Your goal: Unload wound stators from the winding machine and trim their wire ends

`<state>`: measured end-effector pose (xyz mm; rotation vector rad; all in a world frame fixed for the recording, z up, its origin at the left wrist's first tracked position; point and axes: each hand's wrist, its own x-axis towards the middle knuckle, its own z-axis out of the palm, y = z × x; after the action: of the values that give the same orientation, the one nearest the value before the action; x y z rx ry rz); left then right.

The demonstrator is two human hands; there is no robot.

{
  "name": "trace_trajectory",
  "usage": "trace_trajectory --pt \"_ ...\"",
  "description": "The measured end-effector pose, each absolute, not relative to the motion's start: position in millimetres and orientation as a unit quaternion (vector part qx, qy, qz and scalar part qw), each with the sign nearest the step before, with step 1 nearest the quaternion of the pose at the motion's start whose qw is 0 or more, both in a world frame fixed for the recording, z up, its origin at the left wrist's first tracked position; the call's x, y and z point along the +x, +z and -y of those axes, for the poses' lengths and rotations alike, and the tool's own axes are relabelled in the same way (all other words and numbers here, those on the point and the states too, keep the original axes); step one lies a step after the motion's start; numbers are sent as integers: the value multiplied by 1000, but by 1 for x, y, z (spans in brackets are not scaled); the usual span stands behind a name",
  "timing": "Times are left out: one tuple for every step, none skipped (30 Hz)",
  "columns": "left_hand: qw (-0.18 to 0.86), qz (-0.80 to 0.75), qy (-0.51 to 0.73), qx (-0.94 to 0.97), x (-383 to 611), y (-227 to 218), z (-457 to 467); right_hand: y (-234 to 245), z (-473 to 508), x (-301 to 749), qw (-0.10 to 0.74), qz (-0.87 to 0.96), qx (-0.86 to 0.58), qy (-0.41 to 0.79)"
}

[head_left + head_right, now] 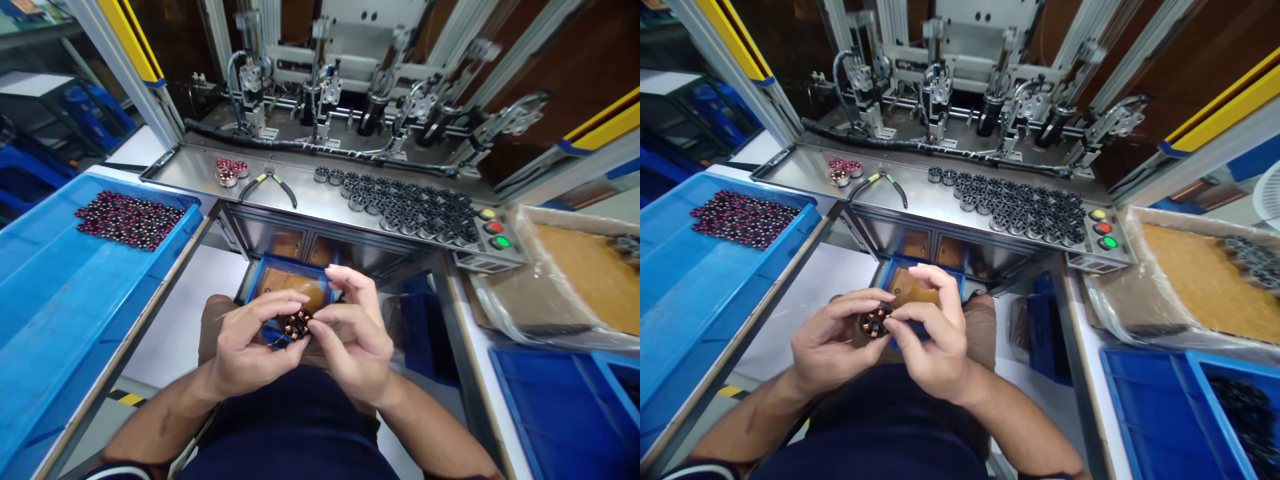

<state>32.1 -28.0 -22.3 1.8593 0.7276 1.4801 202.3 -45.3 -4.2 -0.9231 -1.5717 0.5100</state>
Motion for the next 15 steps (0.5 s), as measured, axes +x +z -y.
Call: trace_trajectory --pt "316 -280 561 712 32 -22 28 -2 45 202 591 670 -398 209" --pt "313 -280 560 714 32 -21 29 -1 46 202 596 664 -401 208" --pt "315 -279 560 714 32 -21 29 0 47 202 600 656 -404 217" --pt "321 -279 559 712 31 -20 30 1 48 202 603 645 -407 234" --pt "333 -280 559 706 31 -19 30 1 49 202 606 631 -411 258" --pt "349 -279 559 698 31 -18 30 2 50 201 608 613 -416 286" --pt "370 -278 561 686 31 -17 30 2 51 201 608 593 -422 318" --pt "395 -274 564 672 31 -16 30 2 51 201 608 570 -427 350" --pt "422 -267 565 656 32 -15 30 2 50 200 607 546 -432 383" --pt "449 -259 566 642 33 -14 30 1 50 199 603 525 -434 414" --pt "473 -250 565 628 34 -13 30 0 49 198 602 505 -435 439" --pt "492 -241 564 618 34 -11 30 -1 48 197 603 490 -433 458" --pt "504 -235 563 611 35 -10 30 -3 47 197 607 477 -429 469" --pt "510 -230 564 608 36 -9 30 -5 47 196 617 467 -420 474" --pt "511 -228 566 606 36 -8 29 -8 47 195 630 458 -407 476"
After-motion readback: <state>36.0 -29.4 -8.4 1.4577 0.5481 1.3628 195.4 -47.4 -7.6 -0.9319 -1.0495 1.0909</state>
